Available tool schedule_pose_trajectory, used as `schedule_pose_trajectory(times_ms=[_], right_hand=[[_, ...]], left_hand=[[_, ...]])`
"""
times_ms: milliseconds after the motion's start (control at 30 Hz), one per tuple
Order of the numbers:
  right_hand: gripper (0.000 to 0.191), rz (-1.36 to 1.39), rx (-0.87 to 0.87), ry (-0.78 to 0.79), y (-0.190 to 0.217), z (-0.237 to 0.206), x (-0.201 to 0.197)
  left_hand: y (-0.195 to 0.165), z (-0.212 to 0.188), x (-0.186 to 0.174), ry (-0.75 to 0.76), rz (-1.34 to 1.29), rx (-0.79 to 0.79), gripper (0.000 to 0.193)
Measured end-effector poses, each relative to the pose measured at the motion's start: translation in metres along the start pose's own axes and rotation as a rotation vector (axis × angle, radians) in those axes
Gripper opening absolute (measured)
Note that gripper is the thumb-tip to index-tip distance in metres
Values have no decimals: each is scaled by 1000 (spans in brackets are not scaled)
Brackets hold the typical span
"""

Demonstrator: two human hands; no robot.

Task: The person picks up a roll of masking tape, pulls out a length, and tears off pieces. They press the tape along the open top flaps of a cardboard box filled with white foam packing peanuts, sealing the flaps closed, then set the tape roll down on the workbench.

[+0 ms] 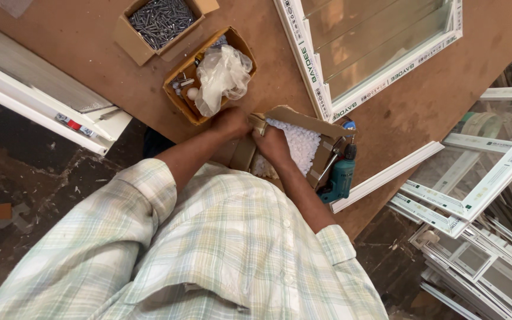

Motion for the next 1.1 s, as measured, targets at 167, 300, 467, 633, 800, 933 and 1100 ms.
schedule_pose_trajectory(times_ms=[167, 300, 467, 633, 800, 933, 1100], right_hand=[[38, 54, -19, -20, 3, -3, 4], [36, 87, -38, -49, 5, -6, 4], [36, 58, -45, -71, 6, -11, 6], [35, 70, -67, -75, 16, -13, 3], [37, 181, -56, -87, 23, -18, 1], [43, 158, -86, -144, 19, -18, -1], [45, 200, -40, -97, 14, -19, 3]], left_hand=[[5, 14, 11, 121, -314, -49, 25], [3, 17, 15, 108, -434, 29, 20], [5, 22, 20, 108, -320, -102, 26], [7, 21, 18, -1, -30, -231, 27], [6, 5, 4, -84, -173, -83, 37], [4, -13, -11, -168, 205, 21, 48], [4, -31, -10, -231, 314, 20, 43]])
Point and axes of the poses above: each hand's wrist, its own z-axis towards the middle knuckle, its own x-axis out of the palm, y = z × x, the point moved 5 cm from there along z, towards the middle knuckle
